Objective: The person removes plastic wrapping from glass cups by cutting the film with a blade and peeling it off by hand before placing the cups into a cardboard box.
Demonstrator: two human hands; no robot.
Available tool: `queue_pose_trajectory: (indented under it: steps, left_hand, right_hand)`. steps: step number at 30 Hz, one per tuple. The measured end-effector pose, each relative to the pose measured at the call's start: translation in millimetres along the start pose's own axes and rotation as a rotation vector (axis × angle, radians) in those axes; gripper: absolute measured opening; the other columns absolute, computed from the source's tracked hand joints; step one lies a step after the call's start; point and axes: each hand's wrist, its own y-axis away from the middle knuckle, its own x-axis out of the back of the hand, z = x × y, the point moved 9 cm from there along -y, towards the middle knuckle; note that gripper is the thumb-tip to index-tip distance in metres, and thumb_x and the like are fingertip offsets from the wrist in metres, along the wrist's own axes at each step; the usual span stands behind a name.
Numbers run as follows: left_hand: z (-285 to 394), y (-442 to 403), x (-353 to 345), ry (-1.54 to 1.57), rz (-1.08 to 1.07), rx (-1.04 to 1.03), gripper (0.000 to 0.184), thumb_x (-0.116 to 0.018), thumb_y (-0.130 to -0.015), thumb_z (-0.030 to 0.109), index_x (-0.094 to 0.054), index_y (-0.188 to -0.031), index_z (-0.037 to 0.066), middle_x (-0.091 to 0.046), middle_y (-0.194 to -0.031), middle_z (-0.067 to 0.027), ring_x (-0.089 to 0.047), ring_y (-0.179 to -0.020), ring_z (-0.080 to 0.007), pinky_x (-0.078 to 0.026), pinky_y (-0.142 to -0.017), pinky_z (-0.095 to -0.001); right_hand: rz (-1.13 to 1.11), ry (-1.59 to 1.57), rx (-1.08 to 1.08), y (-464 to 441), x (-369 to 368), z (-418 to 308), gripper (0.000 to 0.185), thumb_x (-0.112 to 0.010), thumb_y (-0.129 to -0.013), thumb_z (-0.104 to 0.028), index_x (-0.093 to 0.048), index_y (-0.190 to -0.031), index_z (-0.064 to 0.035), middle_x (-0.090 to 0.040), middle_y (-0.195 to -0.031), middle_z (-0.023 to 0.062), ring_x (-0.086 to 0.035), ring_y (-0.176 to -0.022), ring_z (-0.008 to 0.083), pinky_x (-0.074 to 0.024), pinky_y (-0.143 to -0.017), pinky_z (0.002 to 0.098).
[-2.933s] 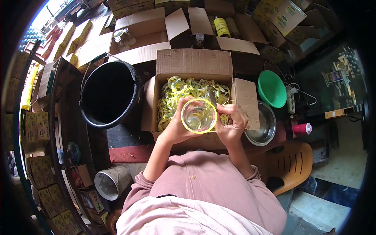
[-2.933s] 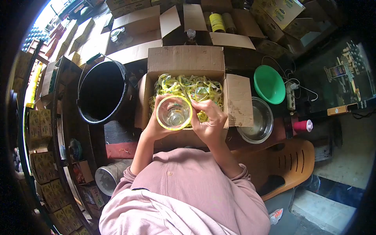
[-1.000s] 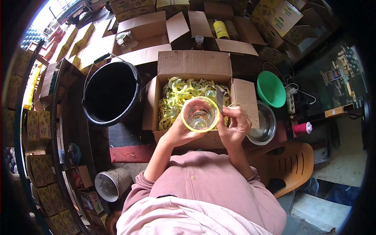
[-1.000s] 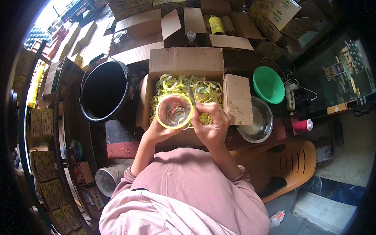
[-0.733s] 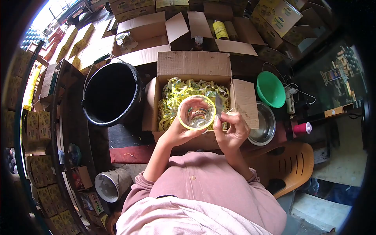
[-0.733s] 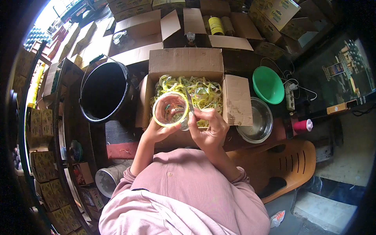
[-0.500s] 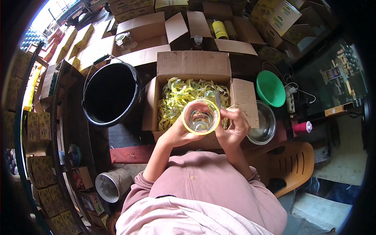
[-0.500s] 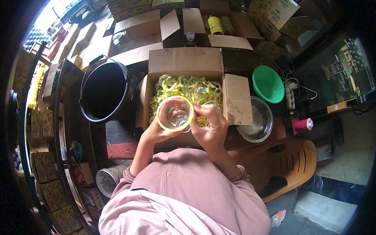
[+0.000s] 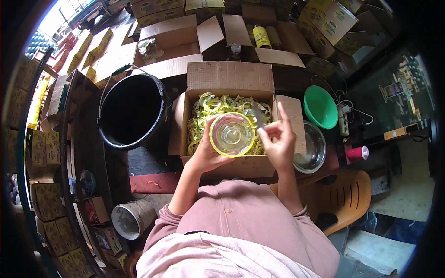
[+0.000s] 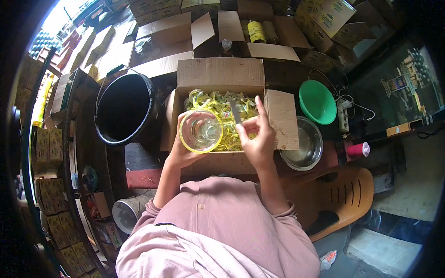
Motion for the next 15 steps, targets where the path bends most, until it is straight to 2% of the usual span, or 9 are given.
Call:
queue_pose_trajectory:
  steps: [1, 2, 4, 6, 10, 11, 14, 15]
  left_hand:
    - [-0.8, 1.7, 1.5, 0.009, 0.01, 0.0, 0.079, -0.073, -0.065, 0.006, -0.024, -0.127, 0.004, -0.044, -0.12, -0.0133, -0.045, -0.113, -0.0228, -0.034, -0.097, -0.036]
    - [-1.4, 3.3, 3.0, 0.018, 0.018, -0.001, 0.078, -0.073, -0.065, 0.006, -0.025, -0.127, 0.004, -0.043, -0.121, -0.0132, -0.044, -0.114, -0.0225, -0.034, -0.097, -0.0358]
    - [-4.3, 2.0, 5.4, 0.114, 0.039, 0.02, 0.077, -0.071, -0.065, 0.004, -0.026, -0.126, 0.004, -0.041, -0.122, -0.0127, -0.044, -0.114, -0.0222, -0.033, -0.097, -0.0358]
    - [-9.3, 5.4, 6.9, 0.29, 0.065, 0.081, 0.076, -0.07, -0.065, 0.002, -0.025, -0.127, 0.004, -0.04, -0.122, -0.0119, -0.043, -0.114, -0.0221, -0.033, -0.097, -0.0361]
    - [-24.6, 9.3, 8.0, 0.554, 0.106, 0.195, 0.077, -0.07, -0.066, 0.021, -0.026, -0.127, 0.007, -0.041, -0.116, -0.0162, -0.046, -0.109, -0.0288, -0.039, -0.093, -0.0412]
    - [-24.9, 9.6, 7.4, 0.548, 0.09, 0.193, 0.078, -0.068, -0.067, 0.032, -0.025, -0.127, 0.007, -0.041, -0.114, -0.0179, -0.046, -0.108, -0.0298, -0.04, -0.092, -0.0444]
    - [-17.6, 6.3, 5.0, 0.585, 0.116, 0.154, 0.08, -0.07, -0.065, 0.032, -0.025, -0.127, 0.008, -0.042, -0.109, -0.0167, -0.047, -0.105, -0.0295, -0.042, -0.091, -0.0471]
    - [-15.4, 5.2, 2.1, 0.629, 0.104, 0.158, 0.081, -0.07, -0.065, 0.03, -0.024, -0.128, 0.009, -0.042, -0.111, -0.0164, -0.047, -0.105, -0.0293, -0.041, -0.091, -0.0453]
  right_hand:
    - [-0.194, 0.155, -0.166, 0.3, -11.9, 22.0, 0.085, -0.063, -0.069, 0.005, -0.016, -0.139, -0.0072, -0.06, -0.066, 0.0079, -0.058, -0.059, 0.0127, -0.0492, -0.057, 0.0252]
    - [-0.324, 0.208, -0.197, 5.2, -18.4, 48.1, 0.087, -0.064, -0.068, 0.005, -0.016, -0.139, -0.0087, -0.059, -0.065, 0.0073, -0.058, -0.058, 0.0125, -0.0493, -0.058, 0.0248]
    - [-0.341, 0.099, -0.228, 11.2, -20.0, 59.0, 0.088, -0.064, -0.069, 0.005, -0.013, -0.14, -0.0087, -0.06, -0.067, 0.0065, -0.057, -0.059, 0.0106, -0.0491, -0.059, 0.0238]
    - [-0.255, -0.051, -0.249, 13.4, -13.5, 61.0, 0.08, -0.063, -0.071, 0.005, -0.021, -0.137, -0.0066, -0.059, -0.068, 0.005, -0.057, -0.06, 0.0089, -0.0485, -0.06, 0.0229]
    - [-0.103, -0.142, -0.22, 11.7, 1.2, 59.5, 0.055, -0.062, -0.073, 0.005, -0.044, -0.125, -0.0024, -0.059, -0.072, 0.0025, -0.056, -0.064, 0.0064, -0.0478, -0.061, 0.0213]
    - [-0.06, -0.159, -0.207, 12.2, 6.2, 54.8, 0.04, -0.062, -0.074, 0.005, -0.055, -0.112, -0.0016, -0.059, -0.074, 0.0024, -0.056, -0.064, 0.0067, -0.0475, -0.062, 0.0206]
    - [-0.013, -0.129, -0.02, 12.4, 10.3, 30.9, 0.038, -0.062, -0.073, 0.005, -0.056, -0.11, -0.0013, -0.059, -0.075, 0.0026, -0.057, -0.065, 0.0069, -0.0474, -0.063, 0.0205]
    - [0.008, -0.101, 0.024, 13.1, 12.1, 24.2, 0.039, -0.062, -0.073, 0.005, -0.055, -0.111, -0.0017, -0.059, -0.074, 0.0026, -0.057, -0.065, 0.0069, -0.0475, -0.063, 0.0207]
